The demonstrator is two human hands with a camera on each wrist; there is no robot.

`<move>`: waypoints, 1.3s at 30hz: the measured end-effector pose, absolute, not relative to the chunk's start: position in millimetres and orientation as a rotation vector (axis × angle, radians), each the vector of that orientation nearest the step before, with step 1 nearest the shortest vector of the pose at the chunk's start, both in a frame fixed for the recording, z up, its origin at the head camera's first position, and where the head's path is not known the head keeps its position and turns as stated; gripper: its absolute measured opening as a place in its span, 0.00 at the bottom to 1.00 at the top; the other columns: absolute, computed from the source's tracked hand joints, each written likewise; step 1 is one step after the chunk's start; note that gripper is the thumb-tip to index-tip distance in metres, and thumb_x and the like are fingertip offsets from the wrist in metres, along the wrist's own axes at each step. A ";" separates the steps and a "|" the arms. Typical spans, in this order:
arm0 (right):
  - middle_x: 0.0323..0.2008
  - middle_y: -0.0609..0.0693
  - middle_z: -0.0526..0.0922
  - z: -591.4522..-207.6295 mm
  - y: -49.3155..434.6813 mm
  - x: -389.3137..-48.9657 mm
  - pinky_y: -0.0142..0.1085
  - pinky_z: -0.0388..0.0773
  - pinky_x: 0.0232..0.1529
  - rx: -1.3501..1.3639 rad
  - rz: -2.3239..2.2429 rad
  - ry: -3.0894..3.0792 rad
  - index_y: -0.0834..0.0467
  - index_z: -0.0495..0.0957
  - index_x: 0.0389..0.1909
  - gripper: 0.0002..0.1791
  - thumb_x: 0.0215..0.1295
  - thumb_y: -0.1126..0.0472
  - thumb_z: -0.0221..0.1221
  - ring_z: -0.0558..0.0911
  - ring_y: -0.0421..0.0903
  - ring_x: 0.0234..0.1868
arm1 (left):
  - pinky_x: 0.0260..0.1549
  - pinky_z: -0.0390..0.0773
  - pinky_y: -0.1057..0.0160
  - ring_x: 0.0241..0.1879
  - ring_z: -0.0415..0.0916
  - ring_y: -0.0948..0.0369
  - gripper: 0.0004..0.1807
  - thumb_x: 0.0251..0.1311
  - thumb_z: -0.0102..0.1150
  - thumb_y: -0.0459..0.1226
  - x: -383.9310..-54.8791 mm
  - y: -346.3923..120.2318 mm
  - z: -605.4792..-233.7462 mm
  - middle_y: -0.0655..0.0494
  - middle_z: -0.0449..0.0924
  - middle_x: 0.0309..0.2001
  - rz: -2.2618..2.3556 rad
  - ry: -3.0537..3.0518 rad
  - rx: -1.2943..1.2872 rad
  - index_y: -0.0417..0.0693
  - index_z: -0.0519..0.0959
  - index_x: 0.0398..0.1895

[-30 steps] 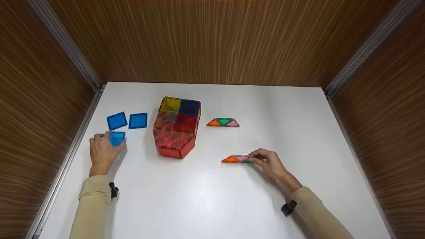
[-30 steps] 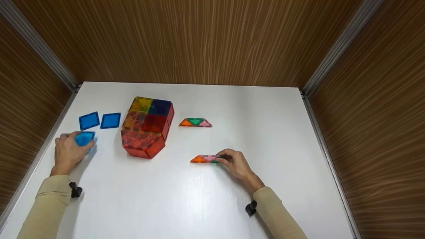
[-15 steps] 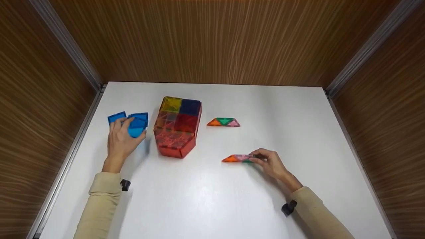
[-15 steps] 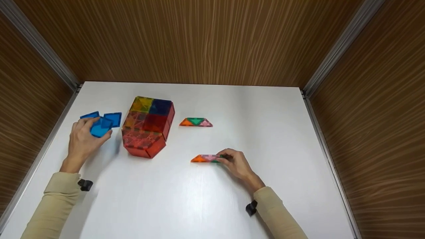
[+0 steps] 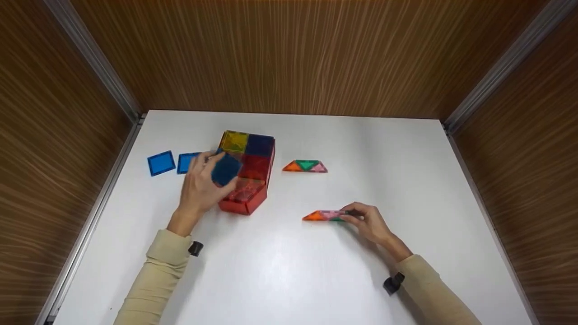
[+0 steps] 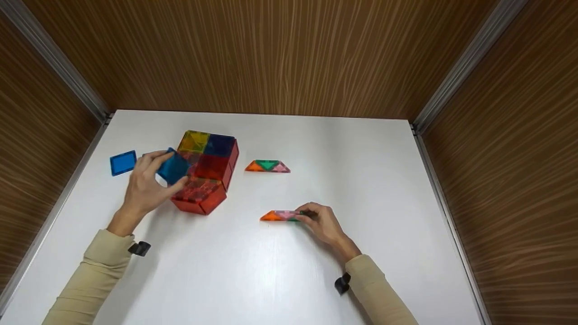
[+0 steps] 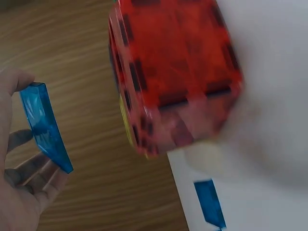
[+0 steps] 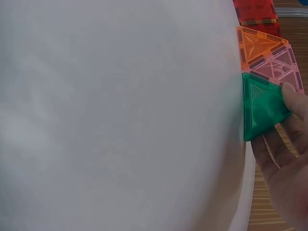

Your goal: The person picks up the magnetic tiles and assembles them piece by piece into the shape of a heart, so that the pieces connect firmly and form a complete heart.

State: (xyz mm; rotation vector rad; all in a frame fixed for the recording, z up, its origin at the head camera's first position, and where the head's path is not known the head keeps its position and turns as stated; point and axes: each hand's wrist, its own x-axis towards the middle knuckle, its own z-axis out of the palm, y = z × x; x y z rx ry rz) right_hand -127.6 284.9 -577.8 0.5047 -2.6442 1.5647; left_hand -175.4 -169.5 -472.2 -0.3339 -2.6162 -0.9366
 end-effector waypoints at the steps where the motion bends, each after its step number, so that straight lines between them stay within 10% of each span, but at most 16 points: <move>1: 0.41 0.56 0.92 -577.9 284.7 -127.6 0.24 0.82 0.45 0.498 1.566 -2.649 0.56 0.89 0.42 0.05 0.68 0.65 0.69 0.86 0.33 0.41 | 0.63 0.82 0.40 0.68 0.72 0.42 0.38 0.57 0.77 0.47 -174.6 -163.7 -472.6 0.39 0.74 0.69 -0.949 -2.610 -0.357 0.44 0.77 0.70; 39: 0.43 0.53 0.92 -572.6 253.7 -118.2 0.29 0.84 0.46 0.654 1.518 -2.736 0.54 0.90 0.44 0.07 0.67 0.63 0.70 0.85 0.36 0.41 | 0.71 0.75 0.42 0.73 0.68 0.48 0.46 0.63 0.75 0.44 -156.9 -59.8 -547.0 0.50 0.65 0.74 -1.297 -3.053 -0.970 0.57 0.60 0.81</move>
